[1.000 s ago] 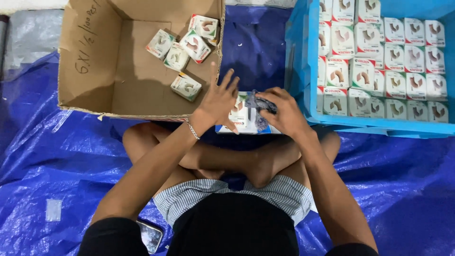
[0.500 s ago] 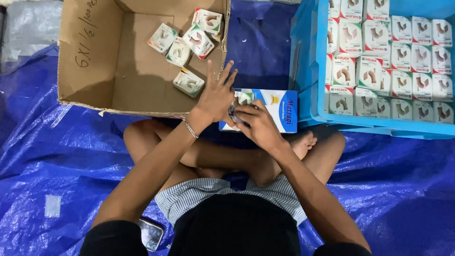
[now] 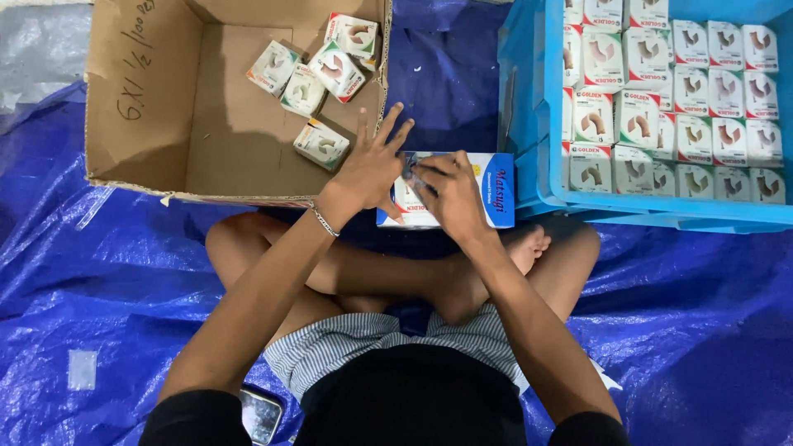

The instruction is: Organizing small product boxes by transferring them from a cardboard box into a blue plastic crate.

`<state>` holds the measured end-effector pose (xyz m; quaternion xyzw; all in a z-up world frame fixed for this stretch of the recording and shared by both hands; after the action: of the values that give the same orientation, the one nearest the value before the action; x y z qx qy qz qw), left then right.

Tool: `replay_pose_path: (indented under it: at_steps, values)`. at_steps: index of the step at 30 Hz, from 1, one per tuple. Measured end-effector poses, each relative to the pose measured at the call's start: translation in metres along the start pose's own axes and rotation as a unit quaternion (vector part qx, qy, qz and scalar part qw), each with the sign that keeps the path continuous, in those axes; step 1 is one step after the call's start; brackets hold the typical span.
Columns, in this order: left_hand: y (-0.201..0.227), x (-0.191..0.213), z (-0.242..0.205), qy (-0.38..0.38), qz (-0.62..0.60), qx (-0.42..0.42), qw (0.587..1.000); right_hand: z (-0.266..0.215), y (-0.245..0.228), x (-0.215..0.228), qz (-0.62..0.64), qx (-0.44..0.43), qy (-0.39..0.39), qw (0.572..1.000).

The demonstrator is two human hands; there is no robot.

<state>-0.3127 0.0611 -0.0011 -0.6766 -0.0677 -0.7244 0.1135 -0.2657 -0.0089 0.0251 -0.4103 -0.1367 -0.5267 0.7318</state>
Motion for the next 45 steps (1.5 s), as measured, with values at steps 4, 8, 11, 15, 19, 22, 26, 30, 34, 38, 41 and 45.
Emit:
replay_pose_path:
  at_steps: [4,8,11,15,19,22,26,30,34,38,41,45]
  values:
    - [-0.001,0.01,0.001,0.0,0.008,0.005,1.0,-0.02,-0.019,0.012,0.06,-0.01,-0.041,0.997]
    - [-0.001,0.004,0.0,-0.019,-0.003,-0.004,1.0,-0.032,0.007,0.017,0.063,-0.033,-0.024,0.997]
    - [-0.001,-0.007,0.002,-0.015,-0.003,-0.005,1.0,-0.018,0.018,0.019,0.026,-0.032,0.017,0.999]
    - [0.0,0.005,0.0,-0.007,-0.003,0.006,1.0,-0.002,0.017,-0.001,-0.026,-0.029,0.049,0.998]
    - [0.001,0.012,-0.002,-0.012,-0.028,0.011,0.999,-0.01,-0.013,-0.001,0.022,-0.031,0.032,0.999]
    - [0.0,0.012,-0.001,-0.002,-0.008,0.002,1.0,-0.024,-0.024,0.009,0.05,-0.039,0.009,0.998]
    - [0.0,0.002,0.001,-0.002,-0.004,-0.005,1.0,-0.027,0.001,0.027,0.047,-0.096,0.006,0.994]
    - [-0.001,-0.002,0.002,-0.008,-0.003,0.004,1.0,-0.01,0.025,0.021,-0.011,-0.082,0.066,0.994]
    - [0.0,0.004,0.0,-0.019,-0.01,0.013,1.0,-0.003,0.01,-0.002,-0.03,-0.076,0.047,0.996]
    - [0.002,0.007,-0.001,-0.03,-0.015,0.017,0.999,-0.018,-0.018,-0.003,0.021,-0.053,-0.015,0.998]
    - [0.001,0.011,0.0,-0.025,-0.02,0.014,0.999,-0.029,-0.012,0.01,0.061,-0.062,-0.026,0.996]
    - [0.001,0.013,0.0,-0.008,-0.034,0.014,0.999,-0.038,0.029,0.015,0.021,-0.091,0.016,0.996]
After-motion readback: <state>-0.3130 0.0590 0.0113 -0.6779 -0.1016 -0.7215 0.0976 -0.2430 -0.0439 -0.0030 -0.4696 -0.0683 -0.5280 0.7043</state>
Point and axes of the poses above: each hand's wrist, its own z-axis towards the middle knuckle, its own x-axis out of the back of the hand, y = z × x, the point moved 10 cm from there along z, towards the middle knuckle, and after that the axes turned 12 degrees about y, right-handed, at the moved point
